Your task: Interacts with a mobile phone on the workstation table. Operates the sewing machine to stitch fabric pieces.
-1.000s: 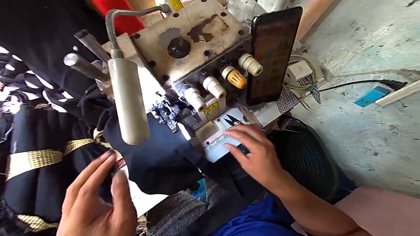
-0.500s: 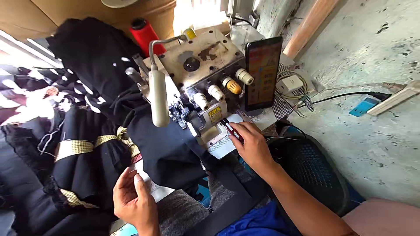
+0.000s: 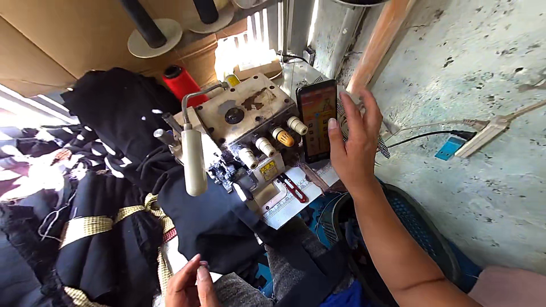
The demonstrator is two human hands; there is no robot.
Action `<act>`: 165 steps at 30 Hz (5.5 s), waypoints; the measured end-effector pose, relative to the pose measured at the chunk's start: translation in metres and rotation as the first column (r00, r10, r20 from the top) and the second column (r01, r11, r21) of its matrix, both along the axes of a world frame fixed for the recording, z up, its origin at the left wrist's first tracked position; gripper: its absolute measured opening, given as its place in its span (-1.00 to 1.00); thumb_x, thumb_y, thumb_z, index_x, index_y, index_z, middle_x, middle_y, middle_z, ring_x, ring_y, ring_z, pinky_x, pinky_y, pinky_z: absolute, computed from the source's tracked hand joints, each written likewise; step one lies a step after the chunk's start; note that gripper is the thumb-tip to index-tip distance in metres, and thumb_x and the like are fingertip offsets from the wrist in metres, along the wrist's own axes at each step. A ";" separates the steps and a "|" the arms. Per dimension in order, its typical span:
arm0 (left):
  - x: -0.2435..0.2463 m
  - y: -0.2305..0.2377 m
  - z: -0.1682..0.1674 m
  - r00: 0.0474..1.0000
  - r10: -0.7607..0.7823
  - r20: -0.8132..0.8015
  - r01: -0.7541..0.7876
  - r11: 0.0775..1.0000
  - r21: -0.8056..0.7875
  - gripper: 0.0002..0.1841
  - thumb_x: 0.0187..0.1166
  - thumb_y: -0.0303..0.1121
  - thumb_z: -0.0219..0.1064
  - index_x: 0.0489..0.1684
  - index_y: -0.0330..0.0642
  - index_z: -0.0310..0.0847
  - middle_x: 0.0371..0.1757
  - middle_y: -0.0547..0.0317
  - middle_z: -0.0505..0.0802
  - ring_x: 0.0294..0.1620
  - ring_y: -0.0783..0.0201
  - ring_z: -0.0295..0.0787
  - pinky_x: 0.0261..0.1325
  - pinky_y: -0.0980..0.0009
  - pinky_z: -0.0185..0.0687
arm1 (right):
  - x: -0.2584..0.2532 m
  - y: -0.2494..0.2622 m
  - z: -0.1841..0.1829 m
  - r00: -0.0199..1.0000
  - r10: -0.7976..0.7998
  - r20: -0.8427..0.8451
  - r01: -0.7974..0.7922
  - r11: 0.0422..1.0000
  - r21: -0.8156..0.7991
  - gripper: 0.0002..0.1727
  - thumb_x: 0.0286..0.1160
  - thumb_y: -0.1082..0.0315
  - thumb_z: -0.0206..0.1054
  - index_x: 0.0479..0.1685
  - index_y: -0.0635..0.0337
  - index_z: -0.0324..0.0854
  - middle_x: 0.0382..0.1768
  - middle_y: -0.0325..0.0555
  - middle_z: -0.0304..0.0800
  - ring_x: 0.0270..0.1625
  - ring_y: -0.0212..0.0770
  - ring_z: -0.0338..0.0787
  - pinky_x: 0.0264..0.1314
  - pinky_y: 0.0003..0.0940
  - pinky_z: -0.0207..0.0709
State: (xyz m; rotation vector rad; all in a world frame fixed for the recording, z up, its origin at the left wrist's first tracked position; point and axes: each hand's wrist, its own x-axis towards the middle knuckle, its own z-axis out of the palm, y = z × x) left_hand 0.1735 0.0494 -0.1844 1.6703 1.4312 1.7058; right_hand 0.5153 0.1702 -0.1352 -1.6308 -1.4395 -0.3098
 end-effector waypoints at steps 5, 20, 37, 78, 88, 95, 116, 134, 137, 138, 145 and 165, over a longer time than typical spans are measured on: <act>0.007 -0.008 0.000 0.995 -0.088 0.035 0.091 0.993 -0.077 -0.78 0.74 -0.37 0.21 0.17 -0.01 0.73 -0.08 0.59 0.83 -0.17 0.61 0.76 -0.08 0.64 0.72 | 0.003 0.011 -0.004 1.000 -0.008 0.021 0.010 0.998 -0.057 -0.38 0.82 -0.04 0.04 0.77 -0.01 0.38 0.83 0.25 0.10 0.84 0.33 0.09 0.83 0.30 0.00; 0.053 0.010 0.015 0.983 -0.178 0.048 0.181 0.894 -0.411 -0.81 0.58 -0.45 0.39 -0.04 -0.40 0.81 -0.26 0.21 0.97 -0.27 0.45 0.93 -0.11 0.52 0.89 | -0.125 -0.148 -0.079 0.608 0.730 -0.312 -0.792 0.532 -0.300 -0.71 0.66 0.20 0.29 -0.46 0.09 0.62 -0.63 -0.21 0.62 -0.52 -0.25 0.71 -0.46 -0.31 0.62; 0.050 -0.016 0.001 0.769 -0.043 0.638 0.490 0.680 -0.546 -0.91 0.52 -0.55 0.41 -0.20 -0.34 0.85 -0.36 0.02 0.94 -0.35 0.29 0.93 -0.17 0.37 0.90 | -0.138 -0.072 -0.067 0.096 0.353 -0.931 -0.883 0.461 0.084 -0.82 0.55 0.51 0.34 0.01 0.39 0.76 -0.18 -0.09 0.89 -0.13 -0.41 0.86 0.06 -0.45 0.76; 0.025 0.041 0.030 0.845 -0.081 -0.529 0.026 0.994 -0.109 -0.76 0.62 -0.27 0.38 0.02 -0.18 0.88 0.27 0.04 0.89 0.52 0.04 0.70 0.71 -0.11 0.42 | -0.120 -0.093 -0.053 0.220 0.373 -0.901 -0.911 0.409 -0.054 -0.72 0.61 0.21 0.42 -0.39 0.21 0.68 -0.47 -0.34 0.68 -0.37 -0.60 0.63 -0.31 -0.70 0.49; 0.007 0.088 0.039 0.793 -0.136 -0.593 0.066 0.988 -0.138 -0.71 0.67 -0.27 0.31 0.15 -0.19 0.83 0.31 0.06 0.87 0.54 0.11 0.67 0.75 -0.05 0.37 | -0.138 -0.053 -0.044 0.230 0.378 -0.897 -0.887 0.460 -0.034 -0.80 0.60 0.30 0.42 -0.38 0.20 0.71 -0.48 -0.25 0.75 -0.38 -0.49 0.73 -0.29 -0.62 0.61; 0.017 0.066 0.042 0.766 -0.051 -0.641 0.038 0.999 -0.035 -0.75 0.64 -0.31 0.36 0.11 -0.21 0.84 0.31 -0.02 0.85 0.52 -0.02 0.65 0.64 -0.02 0.46 | -0.146 -0.063 -0.052 0.453 0.409 -0.792 -0.799 0.581 -0.157 -0.85 0.53 0.26 0.48 -0.19 0.16 0.75 -0.32 -0.27 0.85 -0.21 -0.48 0.83 -0.07 -0.51 0.76; 0.020 0.053 0.025 0.772 -0.051 -0.634 0.011 0.998 -0.067 -0.69 0.67 -0.19 0.34 0.16 -0.15 0.87 0.30 -0.02 0.86 0.50 0.00 0.68 0.64 -0.05 0.45 | -0.148 -0.076 -0.051 0.714 0.487 -0.503 -0.644 0.739 -0.199 -0.65 0.50 0.12 0.49 -0.53 0.19 0.70 -0.59 -0.22 0.67 -0.44 -0.45 0.63 -0.34 -0.62 0.45; 0.015 0.079 0.013 0.776 0.013 -0.631 0.009 0.999 0.033 -0.64 0.71 -0.16 0.22 0.18 -0.17 0.85 0.26 -0.07 0.87 0.42 -0.01 0.74 0.67 -0.13 0.36 | -0.022 -0.022 -0.003 0.958 0.127 -0.257 -0.182 0.962 -0.202 -0.28 0.73 0.36 0.17 0.91 0.06 0.09 -0.56 -0.23 0.61 -0.66 -0.35 0.50 -0.64 -0.39 0.45; 0.015 0.080 0.012 0.779 0.028 -0.626 0.010 0.998 0.057 -0.64 0.72 -0.16 0.21 0.17 -0.17 0.85 0.26 -0.07 0.87 0.44 0.00 0.73 0.68 -0.08 0.35 | -0.013 -0.007 0.014 0.985 0.073 -0.159 -0.113 0.959 -0.261 -0.20 0.68 0.39 0.15 0.95 0.02 -0.04 -0.61 -0.22 0.56 -0.70 -0.29 0.45 -0.68 -0.32 0.39; 0.015 0.080 0.012 0.780 0.030 -0.624 0.012 0.998 0.063 -0.64 0.72 -0.17 0.22 0.17 -0.17 0.85 0.25 -0.07 0.87 0.44 0.01 0.73 0.68 -0.07 0.35 | -0.012 -0.004 0.017 0.988 0.067 -0.138 -0.103 0.955 -0.276 -0.19 0.66 0.39 0.14 0.95 0.01 -0.04 -0.62 -0.21 0.54 -0.70 -0.26 0.43 -0.68 -0.29 0.37; 0.014 0.080 0.012 0.775 0.034 -0.631 0.012 0.998 0.068 -0.63 0.72 -0.15 0.21 0.16 -0.16 0.85 0.26 -0.04 0.87 0.46 0.05 0.72 0.68 -0.07 0.35 | -0.025 0.001 0.016 0.991 0.115 -0.068 -0.131 0.939 -0.319 -0.25 0.57 0.40 0.19 0.86 -0.15 0.25 -0.64 -0.17 0.59 -0.70 -0.17 0.46 -0.66 -0.13 0.37; -0.010 0.090 0.042 0.779 -0.185 -0.600 0.176 0.982 -0.074 -0.66 0.74 -0.22 0.19 0.05 -0.22 0.87 0.15 0.01 0.92 0.33 0.22 0.80 0.50 0.22 0.60 | -0.001 -0.003 0.011 0.993 0.031 -0.114 -0.056 0.973 -0.224 -0.26 0.64 0.38 0.14 0.89 -0.07 0.17 -0.70 -0.25 0.43 -0.72 -0.23 0.38 -0.68 -0.23 0.32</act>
